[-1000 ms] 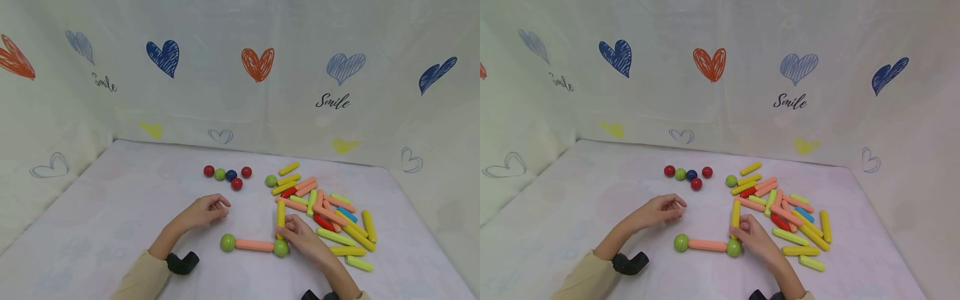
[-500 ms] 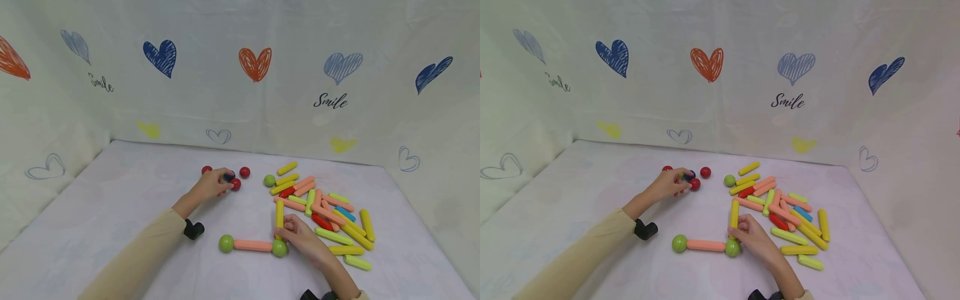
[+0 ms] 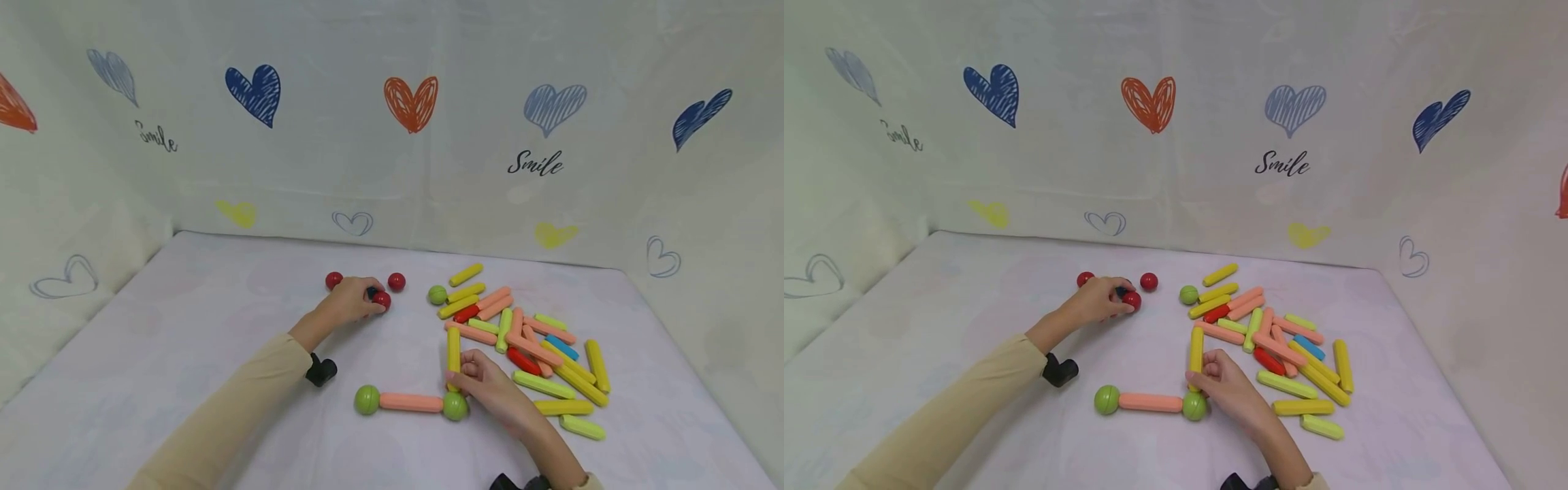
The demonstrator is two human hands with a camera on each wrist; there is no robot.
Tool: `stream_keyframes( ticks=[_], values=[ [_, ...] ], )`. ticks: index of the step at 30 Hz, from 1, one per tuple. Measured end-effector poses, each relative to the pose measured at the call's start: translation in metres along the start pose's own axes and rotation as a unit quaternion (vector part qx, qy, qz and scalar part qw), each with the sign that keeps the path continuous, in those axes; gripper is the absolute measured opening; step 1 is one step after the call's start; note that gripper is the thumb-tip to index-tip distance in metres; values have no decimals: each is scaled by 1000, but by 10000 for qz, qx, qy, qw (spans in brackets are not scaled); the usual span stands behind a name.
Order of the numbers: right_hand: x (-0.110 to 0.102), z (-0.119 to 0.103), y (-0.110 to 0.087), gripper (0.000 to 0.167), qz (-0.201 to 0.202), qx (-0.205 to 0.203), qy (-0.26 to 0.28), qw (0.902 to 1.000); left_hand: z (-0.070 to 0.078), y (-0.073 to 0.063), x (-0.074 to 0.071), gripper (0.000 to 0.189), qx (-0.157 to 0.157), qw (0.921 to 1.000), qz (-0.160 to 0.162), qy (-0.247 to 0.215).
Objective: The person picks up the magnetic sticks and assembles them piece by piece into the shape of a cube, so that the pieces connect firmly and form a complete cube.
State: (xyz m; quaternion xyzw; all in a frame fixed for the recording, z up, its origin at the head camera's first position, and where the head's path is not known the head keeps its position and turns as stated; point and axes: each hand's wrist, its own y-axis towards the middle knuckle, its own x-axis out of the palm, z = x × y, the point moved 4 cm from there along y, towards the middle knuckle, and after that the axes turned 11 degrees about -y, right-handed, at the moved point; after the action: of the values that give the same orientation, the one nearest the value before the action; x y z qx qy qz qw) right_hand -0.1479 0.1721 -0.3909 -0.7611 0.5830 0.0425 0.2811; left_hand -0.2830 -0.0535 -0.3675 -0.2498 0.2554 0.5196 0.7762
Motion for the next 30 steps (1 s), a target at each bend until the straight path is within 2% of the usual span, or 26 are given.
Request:
stream_keyframes(
  ticks=[5, 12, 16, 24, 30],
  values=[
    [0, 1, 2, 41, 95, 101, 25, 9999, 3, 1, 0, 38, 39, 10000, -17, 44],
    [1, 1, 2, 41, 53, 8, 2, 10000, 17, 0, 4, 37, 79, 9997, -154, 147],
    [3, 1, 1, 40, 123, -21, -71, 9999, 30, 0, 12, 37, 166, 9986, -361, 345],
    [5, -1, -1, 33, 594, 208, -546, 9965, 55, 0, 30, 33, 536, 9947, -860, 163],
    [6, 0, -2, 31, 793, 297, -833, 9929, 62, 1, 47, 31, 353, 9920, -1214, 35]
  ],
)
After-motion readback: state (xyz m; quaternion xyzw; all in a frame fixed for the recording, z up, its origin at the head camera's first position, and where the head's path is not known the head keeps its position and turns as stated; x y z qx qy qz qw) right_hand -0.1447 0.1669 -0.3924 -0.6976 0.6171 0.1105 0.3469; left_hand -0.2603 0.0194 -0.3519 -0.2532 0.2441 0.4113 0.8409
